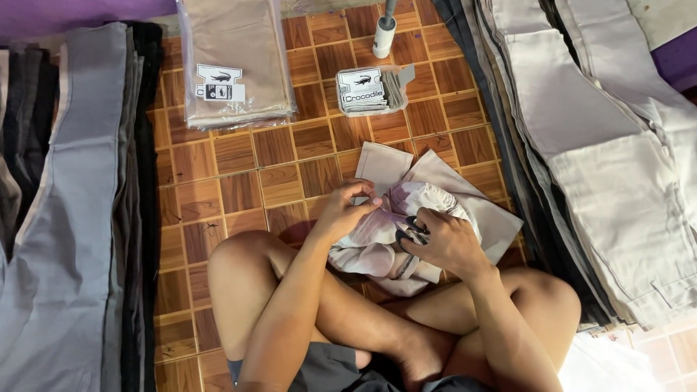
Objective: The person sits on the floor and uses scissors to cut tags off a pair of beige trousers. They unfold the trousers, locate the tags, snip them off, and place the scissors down between cuts.
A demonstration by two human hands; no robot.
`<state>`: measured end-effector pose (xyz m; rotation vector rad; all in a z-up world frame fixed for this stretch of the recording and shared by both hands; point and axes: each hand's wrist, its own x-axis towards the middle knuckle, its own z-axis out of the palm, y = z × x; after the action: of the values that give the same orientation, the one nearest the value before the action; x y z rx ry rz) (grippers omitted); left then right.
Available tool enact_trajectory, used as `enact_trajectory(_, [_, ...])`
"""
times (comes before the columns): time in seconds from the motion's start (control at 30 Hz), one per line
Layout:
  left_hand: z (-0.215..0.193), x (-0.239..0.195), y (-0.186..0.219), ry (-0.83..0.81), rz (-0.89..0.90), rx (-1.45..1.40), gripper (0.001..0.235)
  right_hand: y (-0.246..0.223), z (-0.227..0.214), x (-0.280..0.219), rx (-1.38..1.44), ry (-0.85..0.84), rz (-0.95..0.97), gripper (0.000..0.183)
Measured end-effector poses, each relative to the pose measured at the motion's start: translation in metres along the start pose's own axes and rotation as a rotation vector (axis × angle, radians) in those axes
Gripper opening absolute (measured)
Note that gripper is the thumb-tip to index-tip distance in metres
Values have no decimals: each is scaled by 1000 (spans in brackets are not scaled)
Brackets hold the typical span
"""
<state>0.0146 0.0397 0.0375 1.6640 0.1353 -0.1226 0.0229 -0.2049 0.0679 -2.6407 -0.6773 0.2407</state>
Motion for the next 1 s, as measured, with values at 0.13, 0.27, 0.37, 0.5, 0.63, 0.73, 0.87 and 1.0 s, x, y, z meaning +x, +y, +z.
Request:
enact_trajectory(0.13, [1,2,-7,7,-3,25,12,5,11,-1,-49,4,-28,47])
enact_trajectory(0.27, [0,5,-4,7,-26,18,12,8,11,0,-60,11,-44,39])
enact_trajectory(0.37, [2,2,0,68,-82,-79,10,17,12,-4,12,64,-25,32])
enact_trajectory(0.5, [-1,4,6,373,-98,-204,6,26,1,1,209,378,-83,24])
enact_trajectory(0.63, [-13,3,1,574,60,-146,26,72,13,1,253,551,-64,27])
enact_trajectory(0.73, [-12,11,-19,474,-242,190,93,86,-1,11,295,536,197,28])
enact_trajectory(0.87, [-10,9,0,55,-401,638,60,140,1,54,162,379,493,29])
enact_trajectory(1.0, [-14,4,30,-32,-452,565,52,276,80,114,25,152,621,28])
